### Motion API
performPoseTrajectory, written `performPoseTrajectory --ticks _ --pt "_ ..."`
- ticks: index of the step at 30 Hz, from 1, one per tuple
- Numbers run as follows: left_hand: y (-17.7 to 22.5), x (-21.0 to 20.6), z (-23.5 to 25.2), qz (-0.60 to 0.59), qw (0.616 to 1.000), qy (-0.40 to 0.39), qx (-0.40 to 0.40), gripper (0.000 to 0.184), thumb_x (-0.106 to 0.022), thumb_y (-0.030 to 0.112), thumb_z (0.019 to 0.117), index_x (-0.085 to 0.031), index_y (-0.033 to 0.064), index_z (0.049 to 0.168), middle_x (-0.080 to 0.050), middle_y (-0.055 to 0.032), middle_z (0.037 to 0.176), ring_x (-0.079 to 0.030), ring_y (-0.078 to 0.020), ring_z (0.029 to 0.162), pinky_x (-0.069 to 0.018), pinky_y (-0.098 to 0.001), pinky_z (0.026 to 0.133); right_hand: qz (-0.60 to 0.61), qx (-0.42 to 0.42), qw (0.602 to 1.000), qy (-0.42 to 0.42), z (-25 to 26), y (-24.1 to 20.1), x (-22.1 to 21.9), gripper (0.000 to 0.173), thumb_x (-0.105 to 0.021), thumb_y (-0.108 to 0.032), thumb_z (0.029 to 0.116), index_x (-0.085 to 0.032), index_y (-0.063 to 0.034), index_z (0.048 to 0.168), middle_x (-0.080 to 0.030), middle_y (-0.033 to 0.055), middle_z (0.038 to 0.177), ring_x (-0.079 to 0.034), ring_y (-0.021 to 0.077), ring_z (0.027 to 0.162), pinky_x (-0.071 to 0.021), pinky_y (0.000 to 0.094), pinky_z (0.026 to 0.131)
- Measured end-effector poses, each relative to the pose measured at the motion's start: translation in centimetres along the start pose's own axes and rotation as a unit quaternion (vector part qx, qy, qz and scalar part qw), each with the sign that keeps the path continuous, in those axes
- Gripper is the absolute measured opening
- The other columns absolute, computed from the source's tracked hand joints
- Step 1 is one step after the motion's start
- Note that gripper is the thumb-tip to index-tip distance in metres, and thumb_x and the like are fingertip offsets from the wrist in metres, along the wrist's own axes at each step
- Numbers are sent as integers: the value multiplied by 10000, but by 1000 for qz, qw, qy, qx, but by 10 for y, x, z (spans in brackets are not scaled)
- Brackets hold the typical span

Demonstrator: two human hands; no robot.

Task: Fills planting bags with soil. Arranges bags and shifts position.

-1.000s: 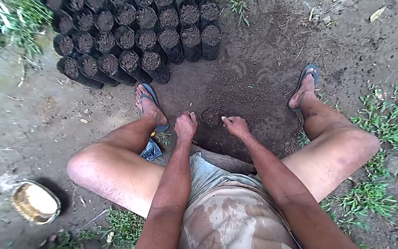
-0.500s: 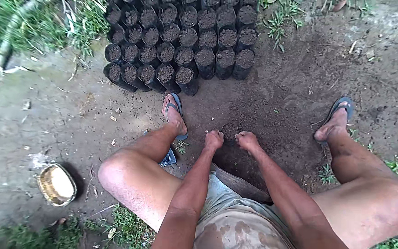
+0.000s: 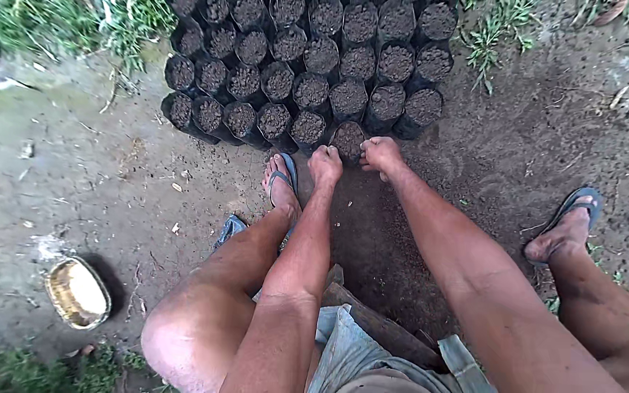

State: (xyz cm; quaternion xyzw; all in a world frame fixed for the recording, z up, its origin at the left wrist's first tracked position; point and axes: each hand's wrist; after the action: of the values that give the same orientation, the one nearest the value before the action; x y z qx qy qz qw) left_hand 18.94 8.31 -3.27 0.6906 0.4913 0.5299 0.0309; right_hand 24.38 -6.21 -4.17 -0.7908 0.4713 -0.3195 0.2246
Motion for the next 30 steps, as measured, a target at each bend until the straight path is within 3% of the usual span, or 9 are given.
performPoseTrajectory --ticks 8,11,14,17,19,21,25,27,30 --pt "-18 -28 33 -144 986 68 57 415 -410 384 1095 -678 100 955 -734 -78 920 -724 -219 901 -585 -486 843 63 -2 998 28 30 -12 -17 347 -515 -398 1057 -712 -123 1133 -750 64 1038 -752 213 897 -635 425 777" --pt "-32 -30 39 -218 975 31 42 517 -349 459 1117 -693 76 1064 -751 -103 978 -752 -235 902 -639 -491 832 205 -15 978 28 14 1 -12 483 -424 -490 1080 -673 -109 1241 -718 97 1180 -724 269 1037 -618 486 842" --pt "-45 12 42 39 990 -127 -49 504 -337 370 1110 -708 39 1188 -723 -183 1178 -688 -326 1137 -529 -566 1008 251 -47 967 12 -9 43 -25 441 -413 -431 1094 -601 -149 1374 -675 84 1311 -689 278 1142 -596 502 887" --pt "-27 82 58 334 869 -328 -161 385 -512 353 1067 -707 28 1136 -706 -223 1093 -682 -399 1040 -514 -642 926 205 -15 979 -8 -41 100 -39 401 -510 -385 1080 -601 -149 1391 -668 100 1315 -702 271 1111 -611 471 888" --pt "-27 139 68 421 817 -346 -189 310 -584 338 1031 -722 66 1089 -721 -178 1026 -701 -365 952 -539 -628 850 178 -13 982 -52 -73 153 -41 407 -543 -426 1066 -600 -188 1391 -683 87 1298 -712 270 1103 -615 469 896" --pt "-38 205 73 430 825 -297 -215 309 -598 294 1034 -709 39 1167 -701 -235 1110 -669 -435 1080 -496 -678 945 164 -46 984 -52 -98 197 -40 370 -553 -351 1072 -626 -132 1361 -717 115 1239 -730 294 1067 -629 488 882" --pt "-137 306 62 293 938 -72 -173 316 -558 298 1038 -689 60 1200 -717 -185 1138 -689 -365 1105 -520 -620 994 170 -117 978 -15 -155 256 -22 363 -483 -262 1098 -592 -59 1379 -706 160 1236 -732 302 1055 -632 476 866" --pt "-205 314 34 189 978 65 -57 367 -517 331 1048 -670 54 1233 -720 -180 1145 -698 -347 1102 -542 -590 983 170 -142 975 9 -180 267 -12 378 -482 -281 1100 -573 -58 1393 -703 162 1230 -730 297 1041 -626 474 857" --pt "-299 270 -39 21 970 187 151 528 -482 428 1056 -587 17 1371 -621 -246 1347 -619 -383 1249 -501 -578 1064 156 -166 973 24 -205 272 -1 400 -464 -299 1105 -546 -73 1424 -695 154 1244 -726 286 1041 -619 470 865"
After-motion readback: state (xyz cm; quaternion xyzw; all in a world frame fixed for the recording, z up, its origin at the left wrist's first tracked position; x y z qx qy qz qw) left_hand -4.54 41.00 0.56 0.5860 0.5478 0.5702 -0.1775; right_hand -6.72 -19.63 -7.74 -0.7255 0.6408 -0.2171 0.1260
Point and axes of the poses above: each hand's wrist, its own z-axis towards the middle knuckle, its own x-axis out of the back of the hand, y = z × x
